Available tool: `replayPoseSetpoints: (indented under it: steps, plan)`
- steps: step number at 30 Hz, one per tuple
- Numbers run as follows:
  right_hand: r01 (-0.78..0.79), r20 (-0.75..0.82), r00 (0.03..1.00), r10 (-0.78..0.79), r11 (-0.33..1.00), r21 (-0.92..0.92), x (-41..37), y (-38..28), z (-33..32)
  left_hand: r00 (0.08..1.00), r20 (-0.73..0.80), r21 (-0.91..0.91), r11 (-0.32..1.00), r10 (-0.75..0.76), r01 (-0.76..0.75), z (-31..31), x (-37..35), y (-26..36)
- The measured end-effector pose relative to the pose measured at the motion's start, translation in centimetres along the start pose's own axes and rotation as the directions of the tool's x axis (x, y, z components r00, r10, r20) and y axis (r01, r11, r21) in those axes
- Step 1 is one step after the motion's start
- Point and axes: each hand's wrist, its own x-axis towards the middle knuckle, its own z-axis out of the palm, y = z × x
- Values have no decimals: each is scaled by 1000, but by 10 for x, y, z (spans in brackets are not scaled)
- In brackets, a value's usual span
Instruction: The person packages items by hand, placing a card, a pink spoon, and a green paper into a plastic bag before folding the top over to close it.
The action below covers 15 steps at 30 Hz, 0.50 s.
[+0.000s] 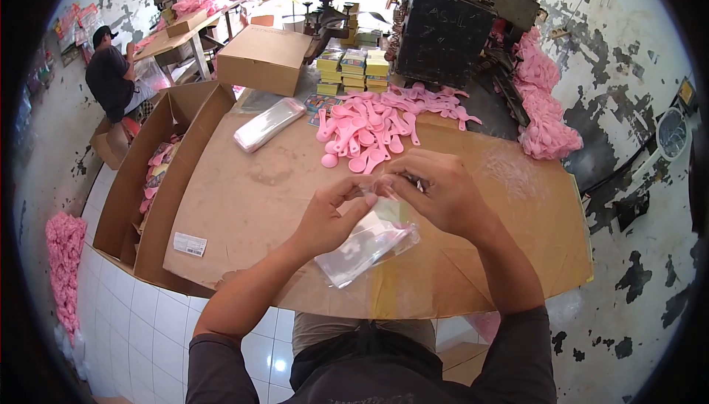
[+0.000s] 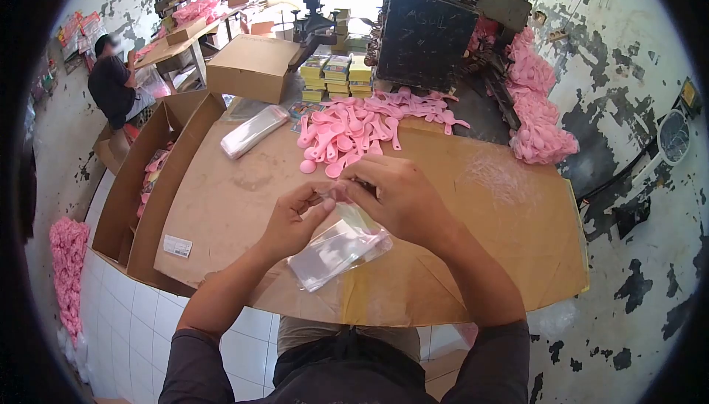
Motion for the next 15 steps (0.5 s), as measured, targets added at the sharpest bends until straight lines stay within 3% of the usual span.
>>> replayPoseSetpoints:
  steps: [9, 15]
  plan:
    - [-3, -68, 998, 9, 996, 94, -3, -1, 14, 999, 7, -230, 972, -47, 47, 0, 3, -2]
    - [31, -160, 987, -16, 995, 94, -4, 3, 19, 997, -30, -98, 993, 67, -70, 6, 2, 9]
